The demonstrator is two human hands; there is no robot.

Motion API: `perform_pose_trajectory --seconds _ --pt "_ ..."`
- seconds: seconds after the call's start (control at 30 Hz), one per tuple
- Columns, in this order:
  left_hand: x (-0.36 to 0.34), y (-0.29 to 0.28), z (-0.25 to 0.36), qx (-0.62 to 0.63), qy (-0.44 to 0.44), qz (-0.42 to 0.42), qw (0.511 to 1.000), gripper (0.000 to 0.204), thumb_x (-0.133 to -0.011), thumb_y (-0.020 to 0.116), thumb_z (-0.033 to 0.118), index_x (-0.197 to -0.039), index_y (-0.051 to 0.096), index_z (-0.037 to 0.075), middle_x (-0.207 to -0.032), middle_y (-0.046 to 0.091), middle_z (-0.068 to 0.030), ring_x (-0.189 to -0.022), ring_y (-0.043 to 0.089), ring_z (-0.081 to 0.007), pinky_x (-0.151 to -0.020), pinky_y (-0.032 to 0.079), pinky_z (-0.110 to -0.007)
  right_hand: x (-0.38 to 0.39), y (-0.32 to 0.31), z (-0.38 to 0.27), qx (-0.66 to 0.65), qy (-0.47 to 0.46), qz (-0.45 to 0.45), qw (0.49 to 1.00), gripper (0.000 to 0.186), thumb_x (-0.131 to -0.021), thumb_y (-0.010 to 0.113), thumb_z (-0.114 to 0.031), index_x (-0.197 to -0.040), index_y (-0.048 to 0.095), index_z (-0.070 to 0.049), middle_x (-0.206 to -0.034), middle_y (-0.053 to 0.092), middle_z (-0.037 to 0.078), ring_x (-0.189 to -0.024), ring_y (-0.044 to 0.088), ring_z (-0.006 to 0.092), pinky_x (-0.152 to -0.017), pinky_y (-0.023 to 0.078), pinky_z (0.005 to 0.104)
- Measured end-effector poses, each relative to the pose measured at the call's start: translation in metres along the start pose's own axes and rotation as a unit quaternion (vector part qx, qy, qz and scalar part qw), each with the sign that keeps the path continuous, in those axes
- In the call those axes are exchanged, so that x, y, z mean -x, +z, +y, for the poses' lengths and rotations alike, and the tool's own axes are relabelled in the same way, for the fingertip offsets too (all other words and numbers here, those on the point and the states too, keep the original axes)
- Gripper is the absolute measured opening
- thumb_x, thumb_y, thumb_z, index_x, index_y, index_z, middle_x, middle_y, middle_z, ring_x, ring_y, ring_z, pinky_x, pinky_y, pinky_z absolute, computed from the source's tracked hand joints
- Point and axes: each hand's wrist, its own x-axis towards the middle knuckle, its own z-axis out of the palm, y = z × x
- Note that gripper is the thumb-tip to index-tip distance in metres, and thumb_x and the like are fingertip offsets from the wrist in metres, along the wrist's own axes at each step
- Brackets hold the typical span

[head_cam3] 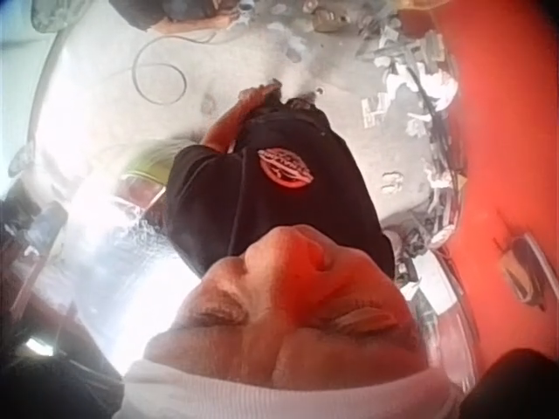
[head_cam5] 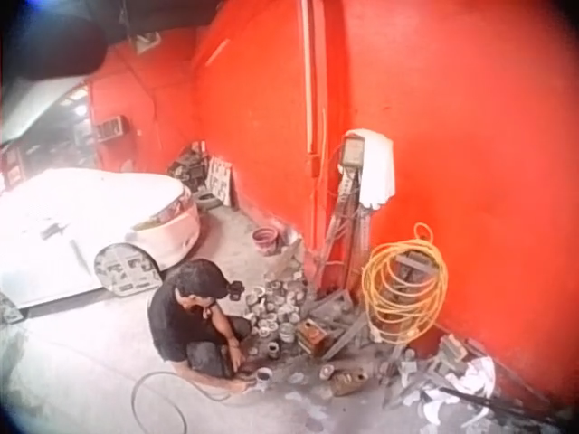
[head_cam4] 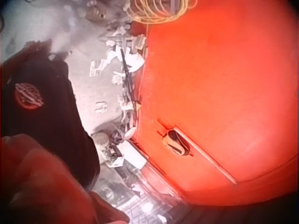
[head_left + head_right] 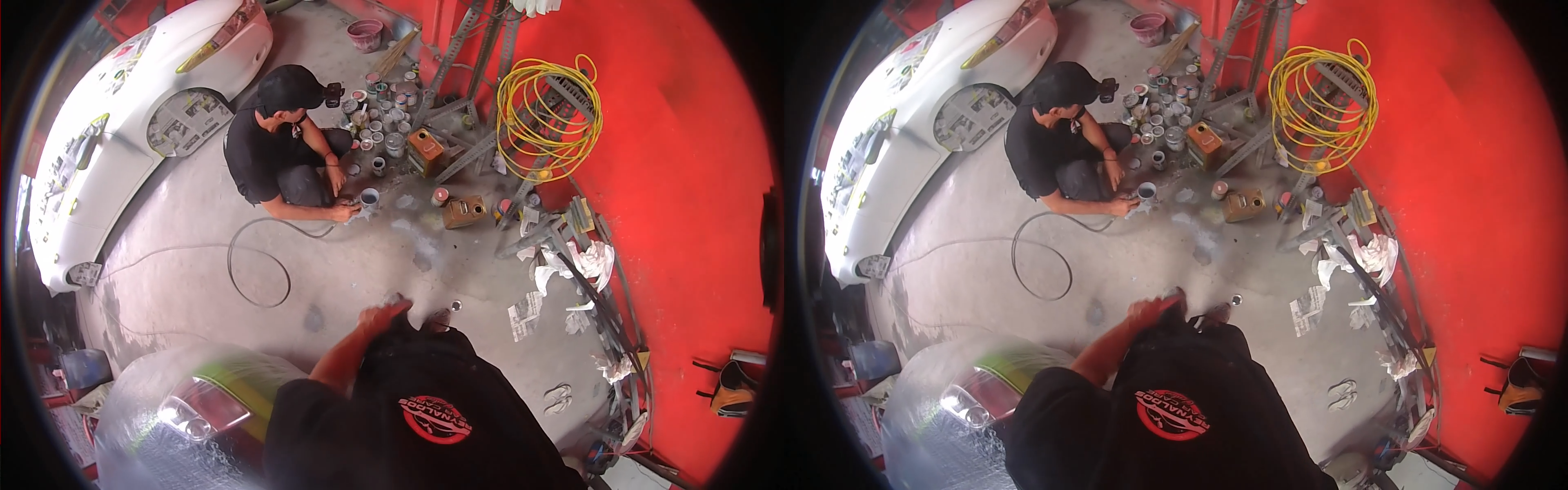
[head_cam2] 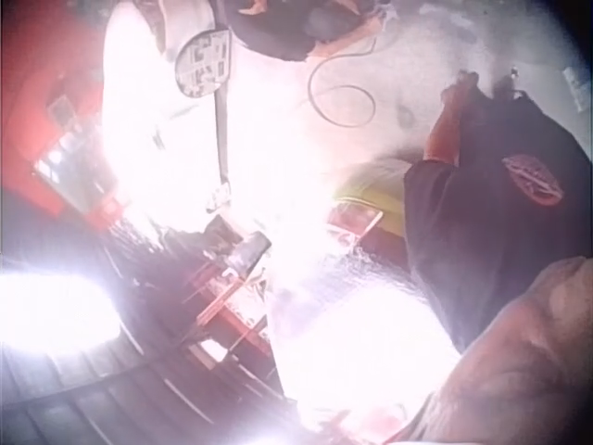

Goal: The recorder is preparing and spray-painting car door handles and mirror caps in a body shop.

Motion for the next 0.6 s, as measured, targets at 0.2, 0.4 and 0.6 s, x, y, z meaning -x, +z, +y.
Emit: perform_pose_trajectory --seconds 0.2,0.4,0.6 --pt "0.031 0.033 -0.099 0.041 -0.048 -0.126 0.990 0.075 -0.082 0.059 0.021 -0.144 0.025 0.048 -0.126 0.058 -0.0154 -0.106 0.062 -0.0371 -0.088 0.049 -0.050 -0.005 0.017 -0.074 -0.105 0.179 -0.046 0.977 0.025 -0.087 0.054 -0.022 -0.099 0.072 -0.010 -0.092 0.071 0.010 -0.085 0.068 0.0225 -0.074 0.053 0.0358" --pt "-0.003 0.056 -0.184 0.266 -0.034 -0.147 0.952 0.065 -0.073 0.065 0.017 -0.134 0.044 0.022 -0.099 0.065 -0.0164 -0.083 0.068 -0.0320 -0.071 0.054 -0.043 -0.090 0.055 -0.032 -0.078 0.054 -0.130 0.987 0.027 -0.087 0.051 -0.019 -0.102 0.072 -0.011 -0.093 0.071 0.009 -0.089 0.068 0.0229 -0.076 0.052 0.0353" --pt "0.000 0.001 -0.131 0.349 -0.239 -0.046 0.905 0.043 -0.069 0.068 0.018 -0.101 0.057 -0.009 -0.077 0.066 -0.0134 -0.065 0.064 -0.0209 -0.055 0.051 -0.037 -0.092 0.010 -0.144 -0.314 0.170 -0.027 0.934 0.021 -0.085 0.052 -0.009 -0.095 0.070 -0.004 -0.069 0.061 0.003 -0.057 0.055 0.0132 -0.053 0.045 0.0296"
